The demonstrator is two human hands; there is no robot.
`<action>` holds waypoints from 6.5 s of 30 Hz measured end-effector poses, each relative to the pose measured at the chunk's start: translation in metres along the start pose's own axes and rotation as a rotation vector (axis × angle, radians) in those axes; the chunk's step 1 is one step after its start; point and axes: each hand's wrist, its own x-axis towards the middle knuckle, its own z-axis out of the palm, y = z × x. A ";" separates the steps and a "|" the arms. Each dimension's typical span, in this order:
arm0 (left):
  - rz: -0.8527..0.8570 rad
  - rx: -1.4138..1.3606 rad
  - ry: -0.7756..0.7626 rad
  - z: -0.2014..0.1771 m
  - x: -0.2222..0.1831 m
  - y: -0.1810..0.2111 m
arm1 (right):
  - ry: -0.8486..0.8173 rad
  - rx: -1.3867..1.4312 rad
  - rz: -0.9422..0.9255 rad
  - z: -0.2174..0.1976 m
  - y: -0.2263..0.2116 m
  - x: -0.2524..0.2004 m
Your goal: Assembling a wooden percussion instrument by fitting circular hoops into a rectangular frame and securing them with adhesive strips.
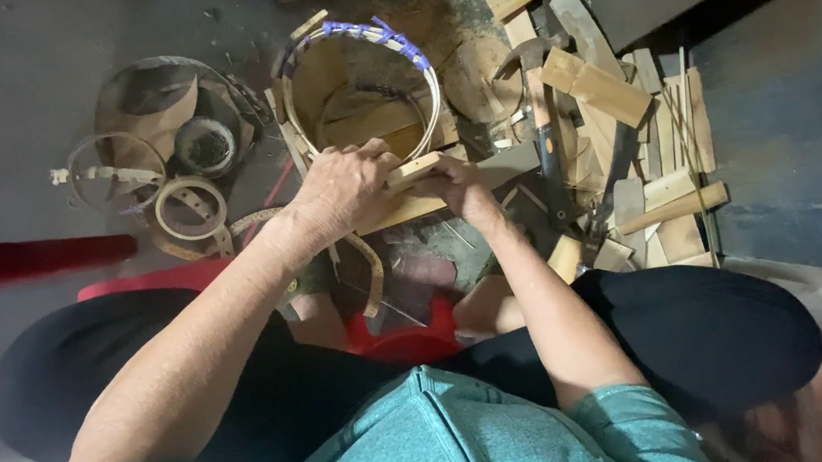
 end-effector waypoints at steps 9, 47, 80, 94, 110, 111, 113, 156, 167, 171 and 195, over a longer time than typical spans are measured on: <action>0.062 0.049 -0.065 -0.020 -0.010 0.004 | 0.233 -0.005 0.121 -0.030 -0.050 -0.024; 0.069 0.079 -0.041 0.016 -0.011 -0.005 | 1.190 -0.471 1.096 -0.165 0.242 -0.047; 0.057 0.228 0.211 0.000 -0.027 0.019 | 0.703 -0.051 0.723 -0.327 0.174 -0.106; -0.065 0.132 0.105 0.016 -0.033 0.011 | 0.393 -0.737 0.592 -0.341 0.235 -0.106; -0.090 0.114 0.128 0.018 -0.030 0.009 | 1.059 -0.006 0.353 -0.413 0.188 -0.163; -0.079 0.107 0.132 0.021 -0.030 0.007 | 1.104 0.085 0.362 -0.409 0.179 -0.166; -0.073 0.086 0.142 0.014 -0.029 0.012 | 1.092 0.067 0.396 -0.406 0.176 -0.171; -0.116 0.004 0.303 0.088 0.017 0.008 | 0.268 -0.257 0.051 -0.002 0.017 -0.013; -0.078 0.013 0.310 0.051 0.010 0.011 | 0.274 -0.203 -0.130 0.015 0.031 -0.010; -0.155 0.127 0.291 0.073 0.017 0.015 | 0.298 -0.230 -0.124 0.015 0.019 -0.013; -0.114 0.113 0.212 0.065 0.010 0.000 | 0.288 -0.307 -0.191 0.007 0.048 -0.002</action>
